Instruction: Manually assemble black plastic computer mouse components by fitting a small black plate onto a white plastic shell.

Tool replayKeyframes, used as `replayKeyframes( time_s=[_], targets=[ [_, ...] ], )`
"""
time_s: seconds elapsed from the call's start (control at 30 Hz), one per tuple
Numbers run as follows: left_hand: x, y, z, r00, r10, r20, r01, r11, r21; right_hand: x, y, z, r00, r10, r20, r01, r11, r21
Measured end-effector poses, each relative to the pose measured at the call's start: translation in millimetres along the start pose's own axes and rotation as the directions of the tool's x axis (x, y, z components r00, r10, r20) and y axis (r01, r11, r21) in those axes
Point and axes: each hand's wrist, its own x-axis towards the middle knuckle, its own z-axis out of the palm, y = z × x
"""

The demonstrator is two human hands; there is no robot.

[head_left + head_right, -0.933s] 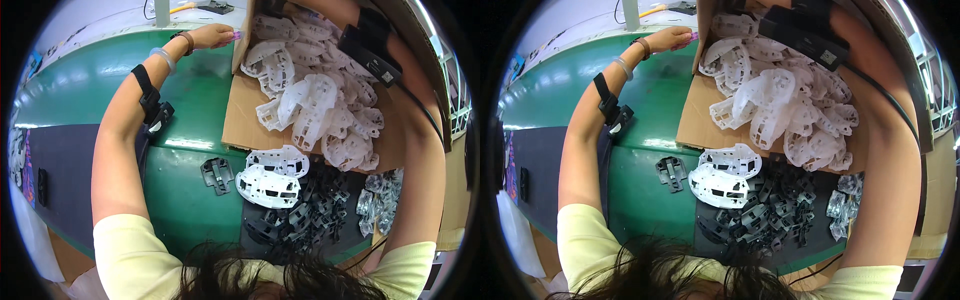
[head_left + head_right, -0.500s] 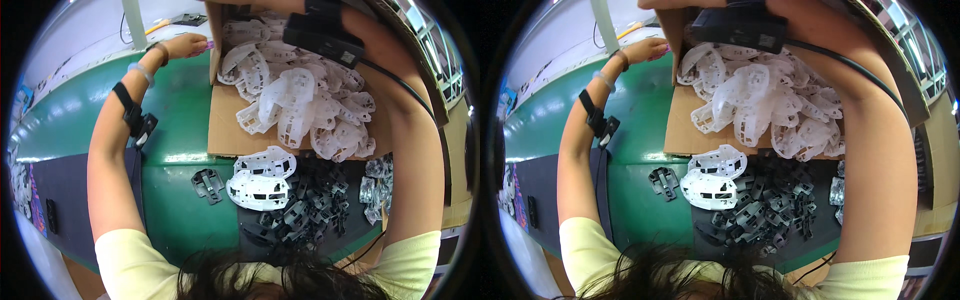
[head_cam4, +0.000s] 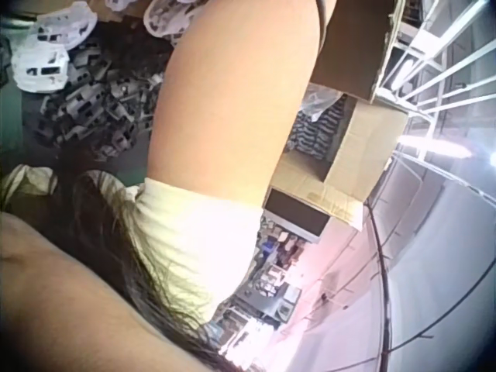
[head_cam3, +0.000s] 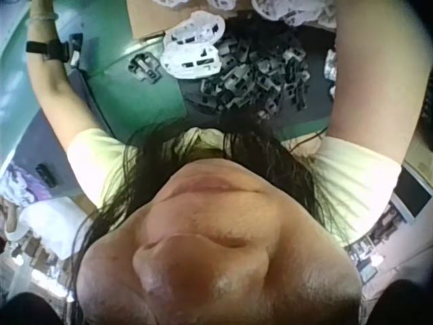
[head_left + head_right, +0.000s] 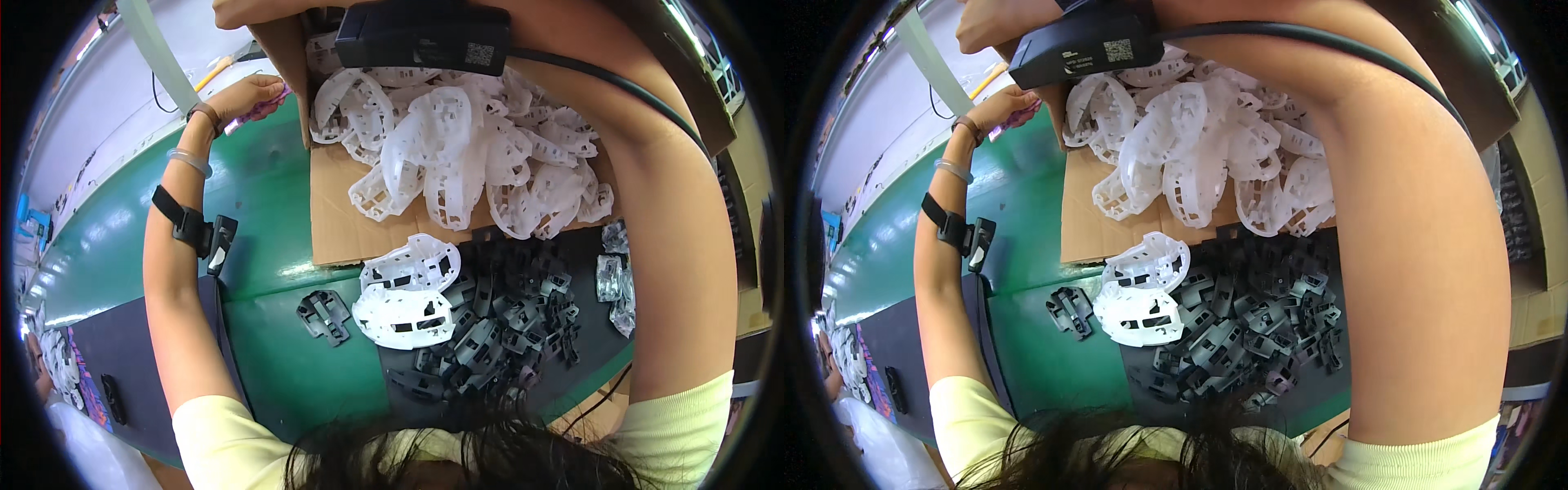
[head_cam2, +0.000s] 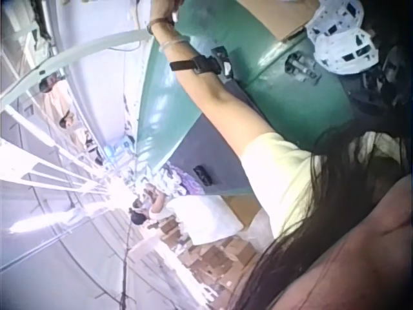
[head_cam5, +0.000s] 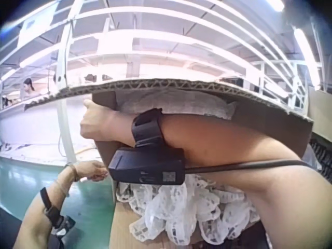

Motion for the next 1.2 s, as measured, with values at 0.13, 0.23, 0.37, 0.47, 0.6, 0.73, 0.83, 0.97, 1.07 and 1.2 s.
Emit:
replayKeyframes(
  time_s=[0.13,0.23,0.37,0.47,0.6,0.73,0.83,0.97,1.07,1.2],
  targets=[
    [5.3,-18.2,2.0,1.0,0.012,0.014,-0.009,0.985,-0.174,7.4,0.5,4.8,1.0,0.004,0.004,-0.004,1.0,0.014],
    [4.4,1.3,7.0,1.0,0.024,0.003,-0.024,0.998,0.058,3.3,-1.4,11.8,1.0,0.015,0.013,-0.015,0.999,0.031],
    [-7.7,-16.0,-3.5,0.996,0.091,0.006,-0.091,0.985,0.148,4.8,-6.2,17.3,0.991,0.107,-0.077,-0.097,0.988,0.121],
    [1.8,-20.8,-3.2,0.999,0.042,0.002,-0.042,0.997,0.064,-15.7,-9.1,8.8,0.994,0.11,-0.012,-0.107,0.987,0.117],
    [-13.2,-8.0,2.2,0.999,0.039,-0.023,-0.037,0.997,0.07,-31.1,-8.4,-37.7,0.995,0.073,-0.063,-0.056,0.971,0.233],
    [-43.3,-19.4,-5.9,0.977,-0.1,-0.19,0.13,0.98,0.149,-42.6,-7.4,-82.0,0.968,0.234,-0.096,-0.155,0.85,0.504],
    [-25.0,-28.1,-7.0,0.97,-0.085,-0.228,0.12,0.982,0.144,-85.5,-12.3,-113.6,0.964,0.265,-0.035,-0.204,0.813,0.546],
    [-18.0,-6.8,2.7,0.98,-0.044,-0.193,0.057,0.996,0.063,-121.7,-39.3,-97.6,0.865,0.458,0.203,-0.489,0.683,0.542],
    [-1.9,7.1,17.6,0.96,0.094,-0.263,-0.085,0.995,0.046,-99.4,-41.2,-63.1,0.514,0.551,0.657,-0.814,0.072,0.576],
    [7.4,-17.2,13.8,0.941,0.254,-0.222,-0.223,0.962,0.157,-10.0,-46.9,-4.8,0.322,0.572,0.755,-0.796,-0.267,0.542]
  ],
)
